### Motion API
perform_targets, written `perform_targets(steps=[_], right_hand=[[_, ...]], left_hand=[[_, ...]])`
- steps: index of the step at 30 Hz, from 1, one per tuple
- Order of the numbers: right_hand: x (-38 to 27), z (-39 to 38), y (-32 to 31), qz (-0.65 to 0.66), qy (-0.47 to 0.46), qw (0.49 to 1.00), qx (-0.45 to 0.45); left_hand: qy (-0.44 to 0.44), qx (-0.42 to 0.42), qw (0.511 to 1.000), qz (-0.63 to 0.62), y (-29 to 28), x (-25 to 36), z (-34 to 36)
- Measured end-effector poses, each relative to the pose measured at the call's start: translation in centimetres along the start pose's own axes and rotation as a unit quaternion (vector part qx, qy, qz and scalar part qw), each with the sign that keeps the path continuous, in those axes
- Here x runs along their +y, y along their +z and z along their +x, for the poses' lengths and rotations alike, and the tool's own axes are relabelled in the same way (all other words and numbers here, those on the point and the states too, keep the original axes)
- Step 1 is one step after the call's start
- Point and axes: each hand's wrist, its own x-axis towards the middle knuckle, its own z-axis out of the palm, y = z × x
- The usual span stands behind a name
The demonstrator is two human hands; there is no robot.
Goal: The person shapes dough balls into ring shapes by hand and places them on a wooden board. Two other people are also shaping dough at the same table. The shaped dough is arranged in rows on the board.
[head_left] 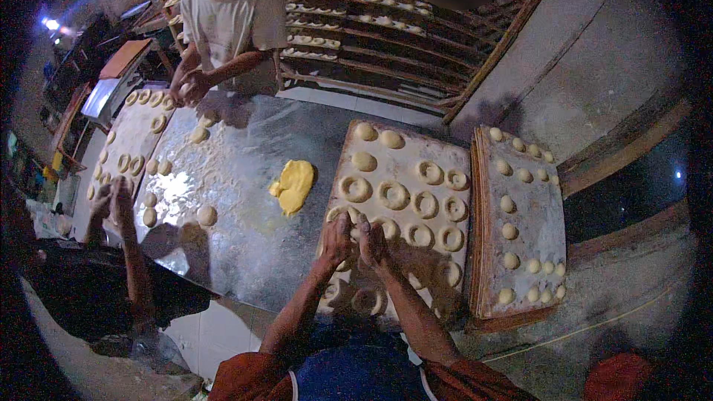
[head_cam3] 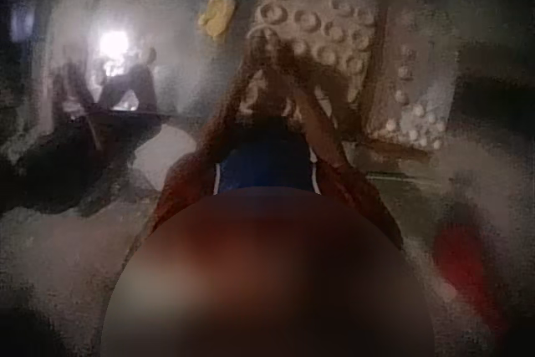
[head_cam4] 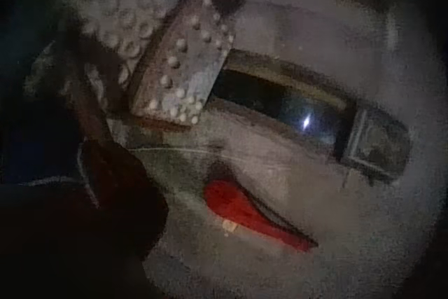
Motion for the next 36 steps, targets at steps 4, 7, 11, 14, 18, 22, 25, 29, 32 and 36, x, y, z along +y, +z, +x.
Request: perform_targets(steps=[4,7,11,14,18,22,25,29,32,36], right_hand=[[3.3,-0.3,2.6,0.823,0.367,0.344,-0.265],[3.8,-0.5,4.8,0.780,0.283,0.453,-0.327],[2.7,-1.0,7.4,0.765,0.284,0.554,-0.165],[2.5,-1.3,9.2,0.812,0.321,0.386,-0.298],[3.1,-1.2,11.7,0.815,0.350,0.414,-0.205],[4.0,-0.2,14.4,0.793,0.404,0.369,-0.267],[5.0,0.7,16.5,0.782,0.445,0.421,-0.113],[6.2,1.4,19.9,0.783,0.422,0.457,0.005],[5.3,0.9,22.6,0.818,0.372,0.366,-0.241],[1.8,-1.5,23.7,0.747,0.421,0.487,-0.168]], left_hand=[[-0.436,-0.067,0.796,-0.413,3.2,0.5,0.2],[-0.355,-0.042,0.873,-0.330,5.3,0.8,1.0],[-0.427,-0.023,0.808,-0.406,7.6,0.5,3.0],[-0.253,-0.074,0.946,-0.190,9.5,0.3,4.9],[-0.175,-0.110,0.970,-0.126,11.8,-0.2,6.9],[-0.204,-0.020,0.960,-0.189,14.5,-2.4,7.8],[0.042,-0.092,0.995,-0.009,15.6,-5.1,8.5],[0.113,0.028,0.993,0.011,17.4,-7.1,12.3],[-0.181,-0.107,0.977,0.039,19.0,-7.3,15.3],[-0.040,-0.244,0.902,0.354,19.0,-8.8,14.4]])
